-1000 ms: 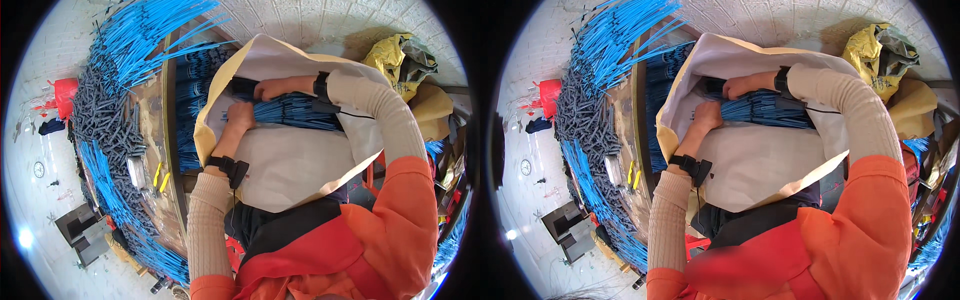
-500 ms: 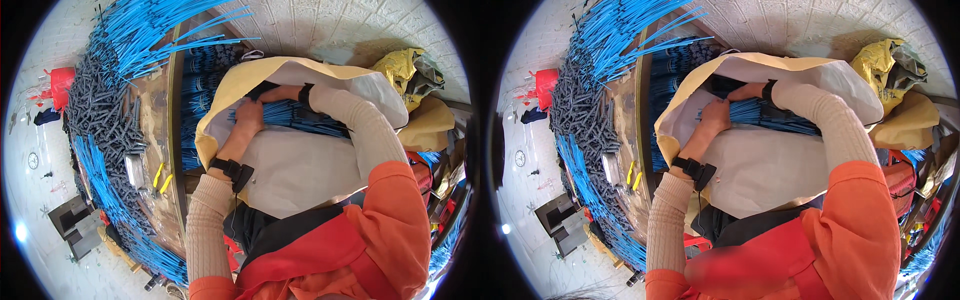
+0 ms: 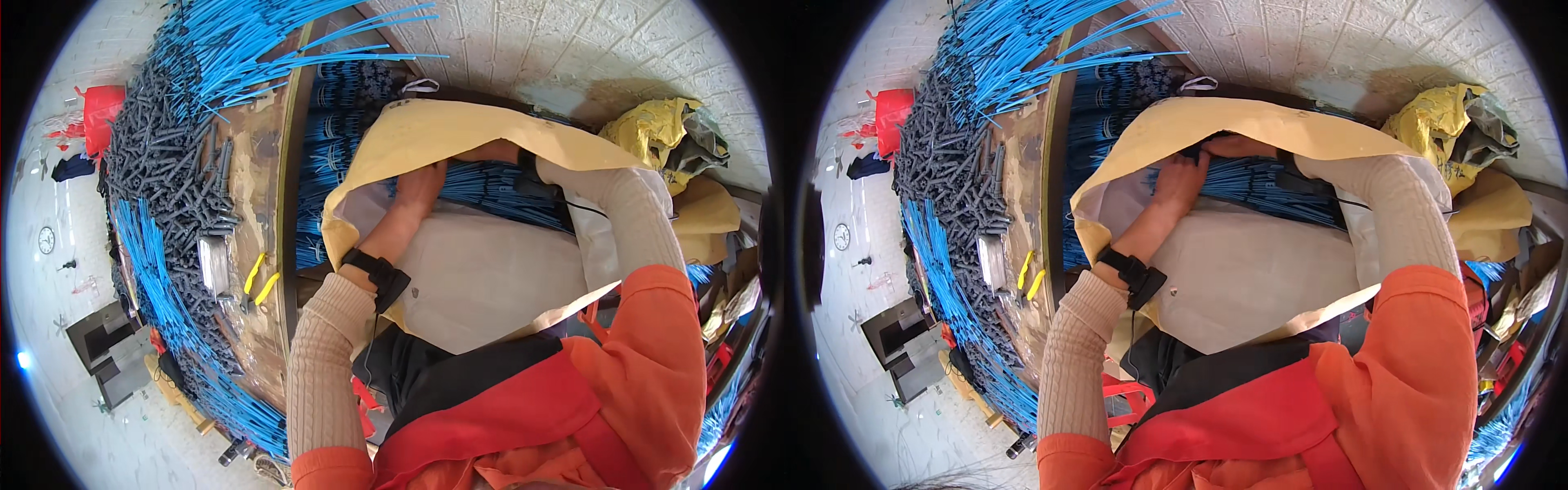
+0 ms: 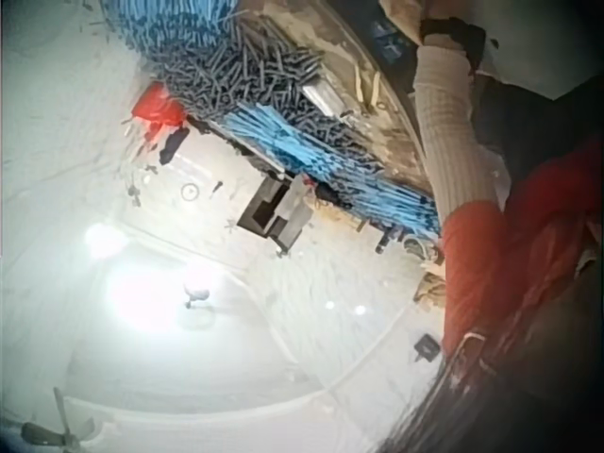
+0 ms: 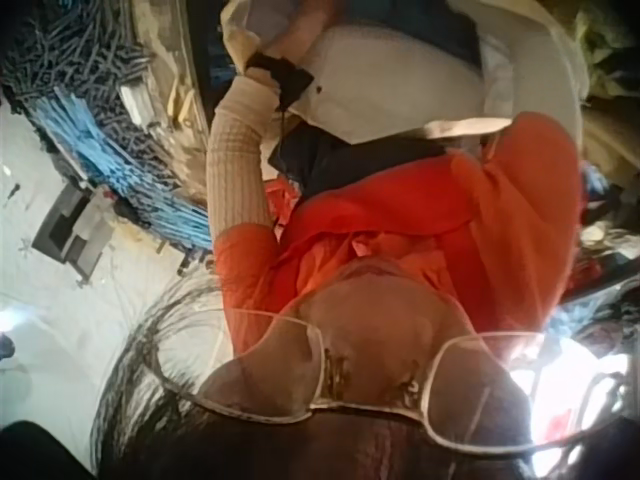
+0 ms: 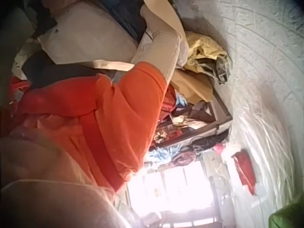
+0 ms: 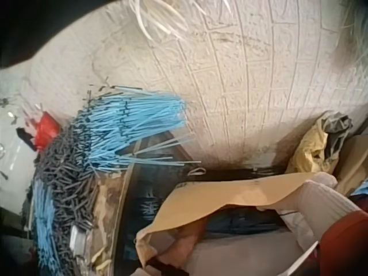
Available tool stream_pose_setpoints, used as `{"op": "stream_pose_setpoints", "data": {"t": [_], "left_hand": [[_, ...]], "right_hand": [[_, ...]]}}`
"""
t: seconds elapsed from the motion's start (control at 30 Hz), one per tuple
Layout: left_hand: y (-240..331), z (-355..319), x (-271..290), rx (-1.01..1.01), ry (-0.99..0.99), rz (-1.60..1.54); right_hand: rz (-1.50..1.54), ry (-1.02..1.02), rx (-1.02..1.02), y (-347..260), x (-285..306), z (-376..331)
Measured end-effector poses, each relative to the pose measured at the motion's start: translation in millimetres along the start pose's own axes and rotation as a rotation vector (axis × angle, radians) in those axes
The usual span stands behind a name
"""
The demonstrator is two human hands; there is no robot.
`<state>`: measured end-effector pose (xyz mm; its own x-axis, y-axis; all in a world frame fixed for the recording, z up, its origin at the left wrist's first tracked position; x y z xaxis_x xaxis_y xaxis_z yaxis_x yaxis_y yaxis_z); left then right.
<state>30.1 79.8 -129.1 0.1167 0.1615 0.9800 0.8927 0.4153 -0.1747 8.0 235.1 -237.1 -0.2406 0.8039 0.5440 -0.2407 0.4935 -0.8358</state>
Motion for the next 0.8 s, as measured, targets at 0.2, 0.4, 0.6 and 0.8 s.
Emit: {"op": "stream_pose_setpoints", "data": {"t": [0.2, 0.4, 0.6, 0.8], "left_hand": [[-17, -2, -41, 0.356, 0.011, -0.457], [-23, -56, -39, 0.202, 0.099, -0.413], [-30, -79, -1, 0.392, 0.066, -0.924], [-5, 10, -10, 0.23, 0.09, -0.34]], "right_hand": [[0.001, -0.043, -0.018, -45, -8, -33], [-0.04, -0.076, -0.061, -46, -11, -46], [-0.104, -0.089, -0.096, -35, -8, -48], [-0.19, -0.103, -0.11, -61, 9, -23]]}}
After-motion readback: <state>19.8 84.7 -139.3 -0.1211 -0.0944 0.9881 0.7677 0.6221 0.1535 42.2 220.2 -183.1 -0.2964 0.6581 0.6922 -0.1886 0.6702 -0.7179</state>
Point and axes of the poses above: each hand's wrist, its own z-axis towards the middle knuckle, its own x-axis out of the back of the hand, y = z × x, the point moved 3 cm from there along z, towards the middle knuckle, and after that the axes turned 2 degrees about -z, right-handed, at the moved point
